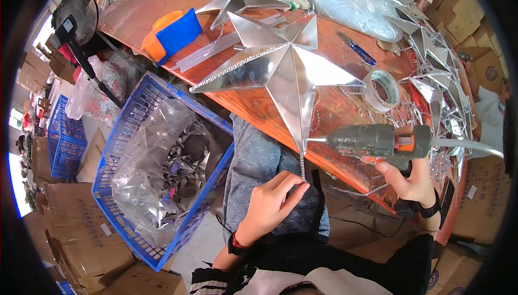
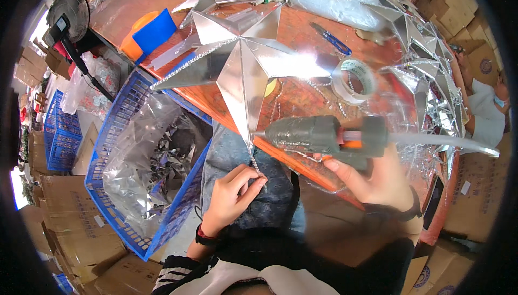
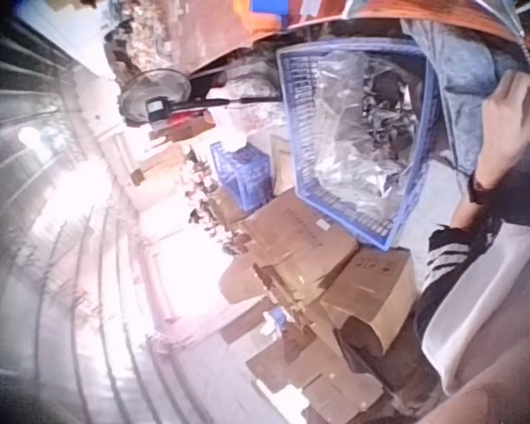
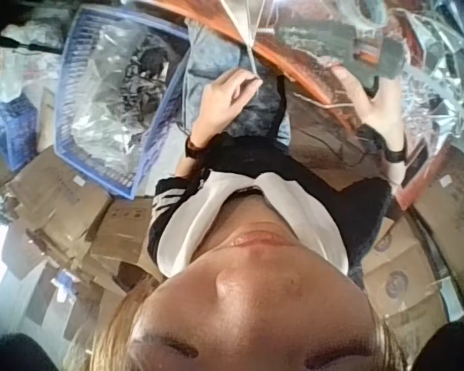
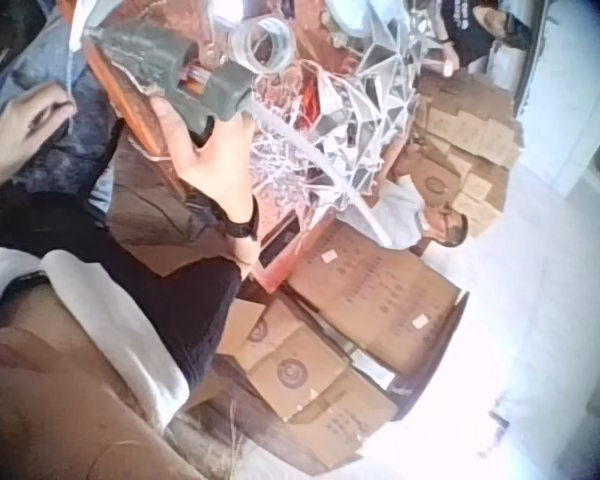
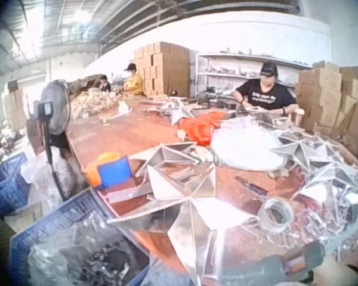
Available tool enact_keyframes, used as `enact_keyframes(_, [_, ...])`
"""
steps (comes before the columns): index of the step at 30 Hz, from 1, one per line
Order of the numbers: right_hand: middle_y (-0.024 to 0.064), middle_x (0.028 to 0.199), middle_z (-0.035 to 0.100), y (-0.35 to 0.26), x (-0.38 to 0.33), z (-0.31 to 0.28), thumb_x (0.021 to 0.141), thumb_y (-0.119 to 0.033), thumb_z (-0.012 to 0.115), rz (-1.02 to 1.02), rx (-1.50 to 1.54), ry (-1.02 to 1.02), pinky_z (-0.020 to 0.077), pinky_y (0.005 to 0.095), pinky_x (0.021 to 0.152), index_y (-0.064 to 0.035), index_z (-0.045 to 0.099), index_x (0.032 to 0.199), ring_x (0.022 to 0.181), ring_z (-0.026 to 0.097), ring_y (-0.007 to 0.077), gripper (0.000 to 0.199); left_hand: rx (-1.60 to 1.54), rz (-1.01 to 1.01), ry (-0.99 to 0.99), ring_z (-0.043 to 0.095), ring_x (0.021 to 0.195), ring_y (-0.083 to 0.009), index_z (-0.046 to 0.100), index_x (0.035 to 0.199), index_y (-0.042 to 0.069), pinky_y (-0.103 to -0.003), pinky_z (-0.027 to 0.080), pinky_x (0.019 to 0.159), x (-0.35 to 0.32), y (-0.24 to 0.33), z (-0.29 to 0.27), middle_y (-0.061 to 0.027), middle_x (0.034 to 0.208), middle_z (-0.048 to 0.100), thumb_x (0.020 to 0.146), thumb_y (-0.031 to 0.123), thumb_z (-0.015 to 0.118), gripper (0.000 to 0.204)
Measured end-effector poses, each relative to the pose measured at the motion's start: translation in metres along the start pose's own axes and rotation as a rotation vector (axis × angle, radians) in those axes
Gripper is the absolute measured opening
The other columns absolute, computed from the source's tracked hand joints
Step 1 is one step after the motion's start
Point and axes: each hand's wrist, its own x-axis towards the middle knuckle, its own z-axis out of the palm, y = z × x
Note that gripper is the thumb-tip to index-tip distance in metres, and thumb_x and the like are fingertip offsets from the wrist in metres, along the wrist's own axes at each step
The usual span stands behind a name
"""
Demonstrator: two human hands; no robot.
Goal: Assembling silver decorative stars using a glue gun and small plastic beads in a factory setting.
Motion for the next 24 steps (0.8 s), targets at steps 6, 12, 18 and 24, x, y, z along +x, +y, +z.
enact_keyframes(6, [0.0082, 0.080, 0.058, -0.001, 0.015, 0.005, 0.085, -0.007, 0.056, 0.102, 0.188, 0.089, 0.0404, 0.0210, 0.046, 0.0041, 0.043, 0.108, 0.052, 0.049, 0.0089, 0.028, -0.009, -0.014, -0.024, 0.045, 0.044, -0.0082, 0.059, 0.083, 0.002, -0.023, 0.033, 0.043, 0.001, -0.004, -0.002, -0.0043, 0.072, 0.058, 0.079, 0.008, 0.064, 0.008])
enact_keyframes(12, [0.0025, 0.074, 0.060, -0.009, 0.035, 0.001, 0.085, -0.011, 0.058, 0.163, 0.072, 0.060, 0.0394, 0.0212, 0.046, 0.0011, 0.054, 0.097, 0.055, 0.050, 0.0061, 0.017, -0.024, -0.022, -0.020, 0.046, 0.044, -0.0086, 0.060, 0.085, 0.004, -0.023, 0.034, 0.043, 0.002, -0.008, -0.004, -0.0042, 0.064, 0.056, 0.079, 0.009, 0.065, 0.009])
enact_keyframes(18, [0.0103, 0.075, 0.061, -0.003, 0.039, 0.003, 0.091, -0.012, 0.049, 0.074, 0.025, 0.013, 0.0341, 0.0198, 0.041, 0.0043, 0.047, 0.098, 0.043, 0.042, 0.0049, 0.018, -0.044, 0.007, -0.009, 0.046, 0.044, -0.0093, 0.059, 0.084, 0.003, -0.024, 0.034, 0.042, 0.004, -0.008, -0.005, -0.0049, 0.064, 0.055, 0.080, 0.010, 0.064, 0.009])
enact_keyframes(24, [0.0097, 0.073, 0.060, -0.005, 0.041, 0.002, 0.090, -0.012, 0.049, 0.046, 0.004, -0.015, 0.0339, 0.0197, 0.040, 0.0038, 0.046, 0.099, 0.043, 0.043, 0.0051, 0.018, -0.051, 0.026, -0.006, 0.047, 0.045, -0.0106, 0.058, 0.083, 0.003, -0.025, 0.035, 0.043, 0.005, -0.010, -0.004, -0.0055, 0.064, 0.054, 0.080, 0.009, 0.064, 0.009])
